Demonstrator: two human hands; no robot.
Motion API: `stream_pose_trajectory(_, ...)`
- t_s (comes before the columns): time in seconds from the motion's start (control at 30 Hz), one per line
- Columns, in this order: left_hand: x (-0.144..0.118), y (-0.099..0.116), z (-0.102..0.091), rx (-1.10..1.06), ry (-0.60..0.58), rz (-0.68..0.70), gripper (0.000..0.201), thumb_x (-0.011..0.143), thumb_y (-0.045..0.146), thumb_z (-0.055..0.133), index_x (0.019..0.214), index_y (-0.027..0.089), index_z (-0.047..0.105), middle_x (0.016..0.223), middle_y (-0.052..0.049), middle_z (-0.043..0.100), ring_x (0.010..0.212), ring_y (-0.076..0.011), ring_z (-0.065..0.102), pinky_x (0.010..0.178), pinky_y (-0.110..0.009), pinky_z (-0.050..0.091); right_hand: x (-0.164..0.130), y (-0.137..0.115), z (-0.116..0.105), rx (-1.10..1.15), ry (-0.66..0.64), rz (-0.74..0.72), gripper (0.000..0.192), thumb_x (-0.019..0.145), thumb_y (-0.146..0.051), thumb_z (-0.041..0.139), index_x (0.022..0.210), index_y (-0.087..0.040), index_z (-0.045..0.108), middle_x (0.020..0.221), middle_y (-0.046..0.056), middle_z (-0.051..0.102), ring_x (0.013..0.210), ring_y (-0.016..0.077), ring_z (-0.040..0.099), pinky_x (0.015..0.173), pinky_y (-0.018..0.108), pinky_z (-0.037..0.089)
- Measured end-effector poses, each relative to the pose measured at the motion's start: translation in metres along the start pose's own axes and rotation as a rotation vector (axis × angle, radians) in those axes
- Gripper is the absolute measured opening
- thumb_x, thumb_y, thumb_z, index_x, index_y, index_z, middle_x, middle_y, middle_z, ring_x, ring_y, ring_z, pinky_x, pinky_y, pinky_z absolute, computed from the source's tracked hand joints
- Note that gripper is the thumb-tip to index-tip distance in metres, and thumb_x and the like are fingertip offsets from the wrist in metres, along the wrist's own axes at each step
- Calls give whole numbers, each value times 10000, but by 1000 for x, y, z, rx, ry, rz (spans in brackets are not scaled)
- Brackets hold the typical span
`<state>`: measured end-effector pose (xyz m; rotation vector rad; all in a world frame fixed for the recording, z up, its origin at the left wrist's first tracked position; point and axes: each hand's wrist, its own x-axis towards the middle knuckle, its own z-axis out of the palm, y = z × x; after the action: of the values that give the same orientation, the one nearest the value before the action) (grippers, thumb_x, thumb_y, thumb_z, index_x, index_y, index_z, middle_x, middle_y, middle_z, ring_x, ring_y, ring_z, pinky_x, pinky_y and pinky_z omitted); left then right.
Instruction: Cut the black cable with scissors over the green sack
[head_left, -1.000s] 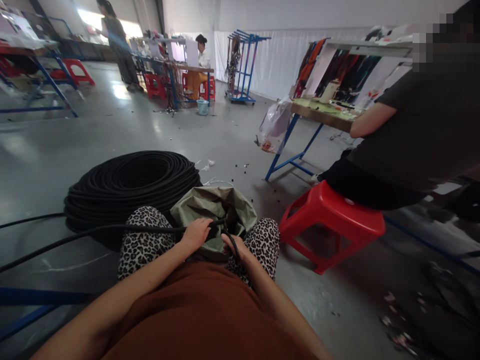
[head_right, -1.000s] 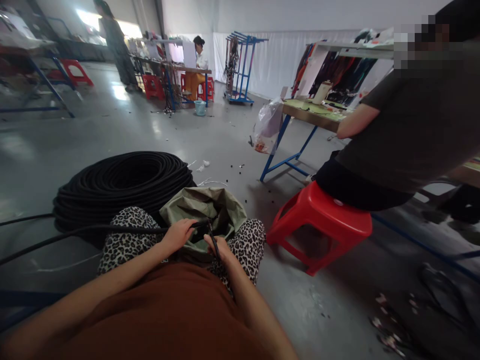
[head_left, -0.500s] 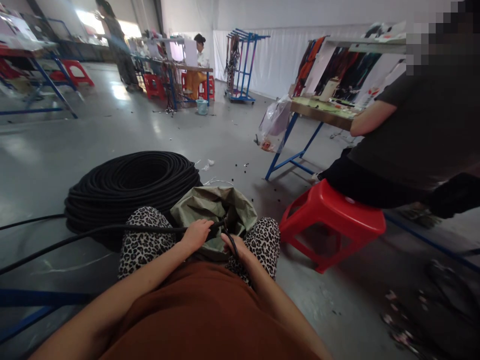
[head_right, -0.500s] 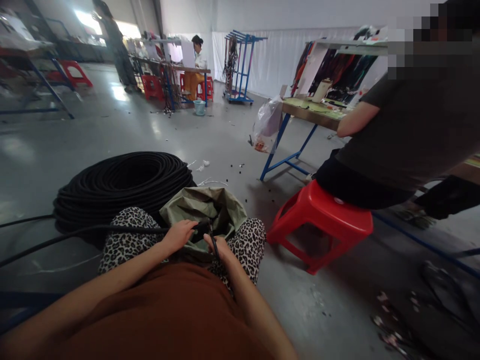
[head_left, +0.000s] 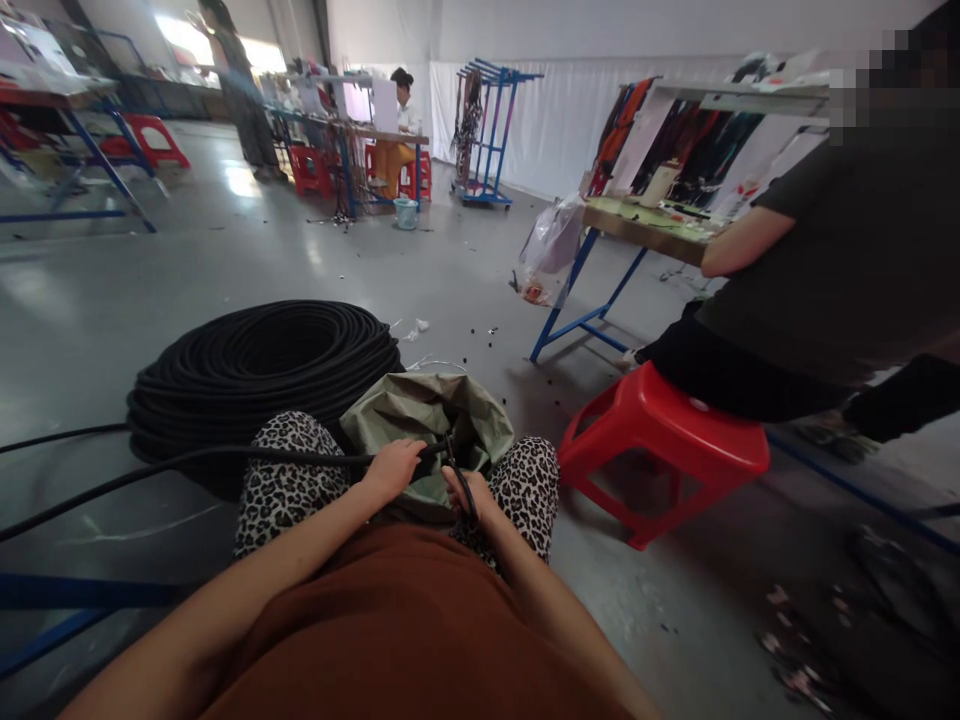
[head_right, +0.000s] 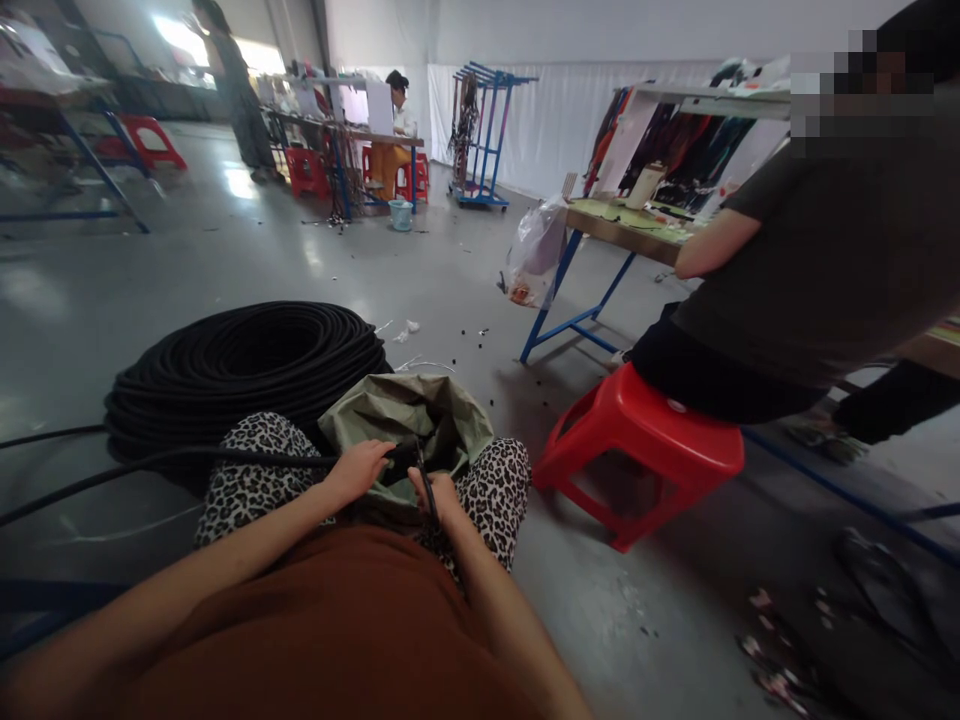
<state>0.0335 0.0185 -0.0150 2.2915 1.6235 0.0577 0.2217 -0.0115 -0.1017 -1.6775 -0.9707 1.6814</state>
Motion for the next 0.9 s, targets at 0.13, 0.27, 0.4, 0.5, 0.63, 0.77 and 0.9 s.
stream_pose_trajectory(0.13,0,-1,1,-14,-5,-3,413,1023,114,536,1400,159,696,1327,-149,765,1244,-256,703,1097,-375,519,-5,-6,-1,-48,7,-3,587,968,-654,707,644,-207,508,487,-40,479,362,95,436,379,223,383)
stream_pose_trajectory(0.27,2,-1,2,-31,22,-6,405,1016,117,563,1390,184,704,1321,-130,772,1234,-240,711,1095,-361,523,-8,-9,-3,-133,31,-40,576,1014,-588,675,616,-200,525,457,-32,476,366,108,468,384,218,376)
stream_pose_trajectory(0.4,4,-2,2,7,18,-13,406,1028,150,564,1406,201,703,1309,-131,778,1222,-247,717,1069,-359,534,-8,-10,-5,-185,40,-38,586,1022,-589,661,604,-196,540,470,-21,493,369,106,470,381,213,373)
stream_pose_trajectory(0.5,4,-3,3,53,-2,-22,421,1044,186,555,1442,216,687,1279,-131,784,1200,-251,720,1038,-355,538,-7,-9,-5,-217,47,-26,574,1029,-582,649,619,-192,552,490,-20,501,375,108,475,378,211,375)
stream_pose_trajectory(0.63,4,-6,6,76,-8,-29,419,1039,190,561,1432,241,698,1204,-116,786,1155,-233,724,1006,-326,531,-4,-8,-4,-230,36,6,527,1045,-532,640,649,-195,556,502,-14,522,380,119,484,368,218,386)
stream_pose_trajectory(0.77,5,-6,7,54,-11,-44,397,1030,187,572,1394,241,722,1204,-123,782,1134,-233,723,1000,-331,530,-1,-8,-2,-258,41,44,538,1047,-526,639,635,-192,553,485,-7,519,368,117,477,358,214,366)
stream_pose_trajectory(0.9,5,-5,7,41,-33,-55,407,1036,183,552,1406,233,716,1232,-137,782,1153,-242,724,1007,-343,533,1,-7,-3,-228,28,55,542,1029,-545,659,627,-197,556,478,-7,506,352,122,461,349,230,369)
